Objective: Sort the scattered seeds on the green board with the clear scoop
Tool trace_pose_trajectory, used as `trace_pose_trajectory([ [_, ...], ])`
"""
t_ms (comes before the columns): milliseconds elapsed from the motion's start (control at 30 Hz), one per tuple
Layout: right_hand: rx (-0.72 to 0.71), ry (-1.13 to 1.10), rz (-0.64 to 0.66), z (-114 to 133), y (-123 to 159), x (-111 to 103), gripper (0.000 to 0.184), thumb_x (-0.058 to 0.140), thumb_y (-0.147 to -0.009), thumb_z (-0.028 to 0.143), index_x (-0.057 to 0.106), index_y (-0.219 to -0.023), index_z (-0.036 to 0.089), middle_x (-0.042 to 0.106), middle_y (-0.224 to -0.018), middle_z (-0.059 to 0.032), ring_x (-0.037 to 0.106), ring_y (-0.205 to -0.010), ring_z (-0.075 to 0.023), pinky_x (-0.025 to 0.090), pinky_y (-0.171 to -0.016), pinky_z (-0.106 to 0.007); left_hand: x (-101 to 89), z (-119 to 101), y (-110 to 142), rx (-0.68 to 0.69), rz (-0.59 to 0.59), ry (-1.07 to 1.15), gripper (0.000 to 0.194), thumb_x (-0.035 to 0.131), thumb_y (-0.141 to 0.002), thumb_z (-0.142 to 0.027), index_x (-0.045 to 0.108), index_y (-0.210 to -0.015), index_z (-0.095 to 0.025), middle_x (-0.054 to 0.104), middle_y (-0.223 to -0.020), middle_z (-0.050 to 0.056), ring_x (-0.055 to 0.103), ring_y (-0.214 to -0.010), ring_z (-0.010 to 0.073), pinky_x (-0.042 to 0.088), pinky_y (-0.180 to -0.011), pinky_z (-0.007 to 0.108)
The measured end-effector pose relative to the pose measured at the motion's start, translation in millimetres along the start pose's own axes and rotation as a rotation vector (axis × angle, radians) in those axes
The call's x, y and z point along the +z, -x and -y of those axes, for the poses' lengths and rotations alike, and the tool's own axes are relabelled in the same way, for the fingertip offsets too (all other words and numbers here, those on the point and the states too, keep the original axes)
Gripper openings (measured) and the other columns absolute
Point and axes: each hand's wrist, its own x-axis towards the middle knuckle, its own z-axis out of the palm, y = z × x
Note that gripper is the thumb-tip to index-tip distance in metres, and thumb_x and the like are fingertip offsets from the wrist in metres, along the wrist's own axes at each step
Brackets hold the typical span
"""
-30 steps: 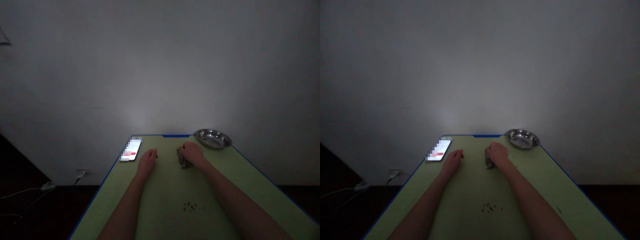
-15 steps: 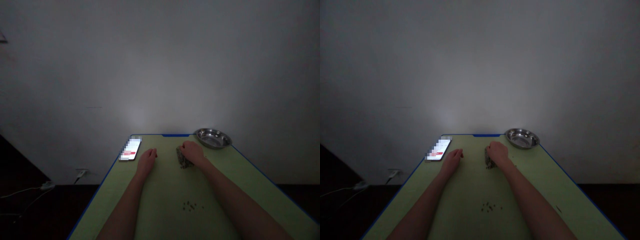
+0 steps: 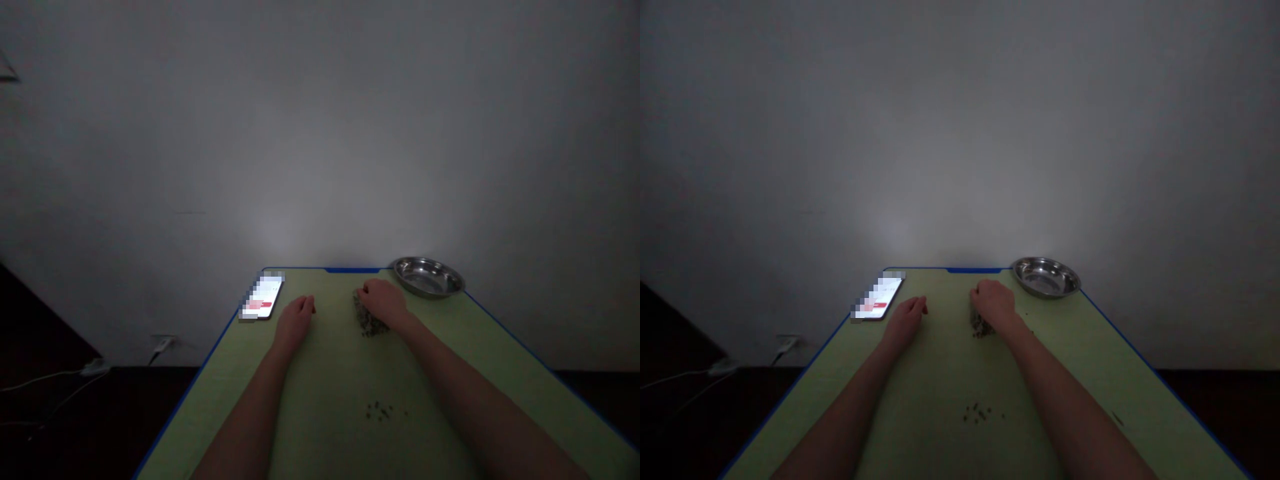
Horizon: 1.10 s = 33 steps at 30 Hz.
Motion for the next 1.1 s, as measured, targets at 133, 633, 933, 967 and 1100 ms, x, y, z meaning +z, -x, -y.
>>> trace_pose_trajectory([
  [133,-0.022,-0.037,-0.013,5,0,-10,0.034,0.042,-0.086,0.037,0.07,-0.079,0.018,0.07,-0.086,-0.0117,0.063,-0.078,-0.0218,0.039,-0.062,-0.028,0.1,0,0,-0.002,-0.01,0.004,0.041,0.03,-0.085,-0.043,0.055,-0.064,-0.018,0.059,-0.068,0.004,0.053,-0.069,0.0172,0.031,-0.061,0.027],
  [633,0.075,-0.256,0.037,-134,29,-38,0.04,0.044,-0.08,0.043,0.053,-0.05,0.019,0.051,-0.048,-0.0007,0.048,-0.047,-0.0143,0.029,-0.046,-0.025,-0.7,1,-3,0.003,-0.02,-0.021,0.041,0.03,-0.084,-0.044,0.055,-0.063,-0.019,0.059,-0.066,0.003,0.054,-0.067,0.0179,0.032,-0.058,0.027],
  [933,0.218,-0.247,0.097,-178,43,-8,0.039,0.045,-0.083,0.038,0.061,-0.055,0.017,0.057,-0.052,-0.0043,0.054,-0.052,-0.017,0.034,-0.048,-0.028,-2.6,0,-4,0.009,-0.022,-0.037,0.041,0.03,-0.083,-0.045,0.055,-0.064,-0.019,0.058,-0.065,0.003,0.054,-0.066,0.0183,0.033,-0.058,0.028],
  [967,0.211,-0.242,0.089,-177,41,-5,0.039,0.046,-0.083,0.038,0.061,-0.055,0.017,0.057,-0.052,-0.0042,0.053,-0.051,-0.0166,0.033,-0.048,-0.027,-2.6,1,-4,0.012,-0.023,-0.034,0.041,0.03,-0.083,-0.045,0.055,-0.064,-0.019,0.058,-0.065,0.003,0.054,-0.066,0.0183,0.033,-0.059,0.028],
  [1100,0.184,-0.226,0.058,-170,31,-5,0.037,0.047,-0.084,0.037,0.061,-0.057,0.017,0.058,-0.055,-0.0044,0.053,-0.052,-0.0156,0.033,-0.049,-0.026,-2.9,1,-3,0.012,-0.021,-0.035,0.042,0.029,-0.083,-0.046,0.055,-0.064,-0.019,0.058,-0.065,0.003,0.054,-0.067,0.0183,0.033,-0.059,0.027],
])
